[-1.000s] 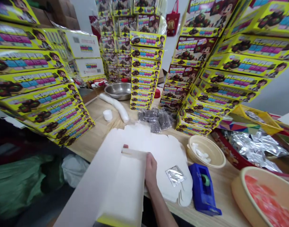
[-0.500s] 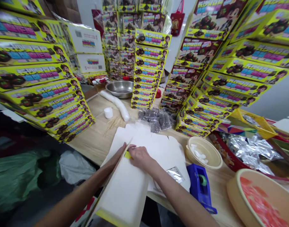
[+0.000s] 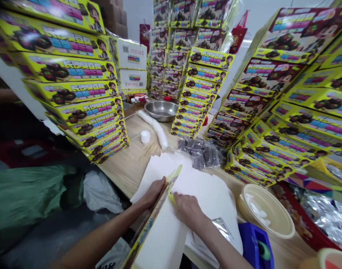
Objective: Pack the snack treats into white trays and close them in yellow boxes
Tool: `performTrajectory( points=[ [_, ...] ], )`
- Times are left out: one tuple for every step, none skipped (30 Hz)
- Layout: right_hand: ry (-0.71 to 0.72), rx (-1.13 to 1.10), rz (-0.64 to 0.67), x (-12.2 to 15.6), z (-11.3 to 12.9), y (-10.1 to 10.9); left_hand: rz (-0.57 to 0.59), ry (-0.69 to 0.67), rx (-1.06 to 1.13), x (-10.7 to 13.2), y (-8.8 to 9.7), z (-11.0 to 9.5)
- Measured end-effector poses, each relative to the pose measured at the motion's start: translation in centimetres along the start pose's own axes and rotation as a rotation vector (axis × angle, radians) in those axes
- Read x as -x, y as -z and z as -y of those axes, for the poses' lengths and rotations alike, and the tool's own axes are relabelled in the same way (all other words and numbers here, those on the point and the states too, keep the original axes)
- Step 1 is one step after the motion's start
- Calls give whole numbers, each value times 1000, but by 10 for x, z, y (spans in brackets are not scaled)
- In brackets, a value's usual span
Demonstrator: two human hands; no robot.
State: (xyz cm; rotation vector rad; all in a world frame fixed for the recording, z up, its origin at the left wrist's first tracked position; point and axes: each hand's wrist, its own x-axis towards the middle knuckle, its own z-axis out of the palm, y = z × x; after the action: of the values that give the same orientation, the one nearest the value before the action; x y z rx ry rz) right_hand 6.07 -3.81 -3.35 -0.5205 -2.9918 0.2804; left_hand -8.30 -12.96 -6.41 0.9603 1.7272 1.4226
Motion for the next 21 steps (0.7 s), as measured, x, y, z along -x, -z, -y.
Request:
performTrajectory(
  points=[
    [24, -20, 16, 3, -1, -2, 4, 0, 0, 1, -2, 0],
    [42, -52, 22, 5, -2, -4, 7, 2, 3, 1, -4, 0],
    [49, -88, 20, 6, -2, -6, 14, 3, 4, 1, -5, -1],
    [48, -118, 12, 6, -3, -8, 23, -1, -5, 1, -5, -3],
    [46, -146, 7, 6, -6, -10, 22, -9, -48, -1, -2, -5],
    [46, -171, 5, 6, -12, -12, 4, -18, -122, -5, 4, -8],
    [49, -194, 6, 7, -19, -13, -29, -25, -216, -11, 15, -12],
    [52, -215, 5, 8, -30, -14, -79, -28, -316, -19, 30, -14],
    [39, -228, -8, 11, -42, -14, -146, -19, -412, -28, 48, -16],
    [-1, -228, -29, 14, -55, -15, -217, 2, -484, -39, 70, -17],
    [-65, -217, -52, 18, -69, -15, -283, 36, -535, -51, 93, -17],
    [-150, -197, -71, 22, -81, -16, -351, 80, -593, -62, 115, -14],
    [-241, -176, -81, 27, -92, -17, -397, 122, -647, -73, 136, -11],
    [-327, -161, -79, 30, -101, -18, -423, 162, -698, -82, 153, -7],
    [-397, -157, -69, 34, -107, -19, -431, 198, -742, -91, 167, -2],
    [-449, -162, -56, 36, -110, -20, -421, 229, -779, -98, 176, 3],
    [-488, -171, -47, 38, -111, -21, -403, 254, -811, -105, 181, 7],
    [-518, -177, -42, 40, -111, -22, -385, 275, -836, -110, 183, 11],
    [-540, -177, -38, 41, -110, -23, -370, 293, -857, -114, 183, 14],
    [-558, -169, -36, 41, -108, -24, -361, 307, -874, -117, 182, 16],
    [-568, -157, -34, 42, -106, -24, -355, 320, -885, -119, 181, 17]
  ],
)
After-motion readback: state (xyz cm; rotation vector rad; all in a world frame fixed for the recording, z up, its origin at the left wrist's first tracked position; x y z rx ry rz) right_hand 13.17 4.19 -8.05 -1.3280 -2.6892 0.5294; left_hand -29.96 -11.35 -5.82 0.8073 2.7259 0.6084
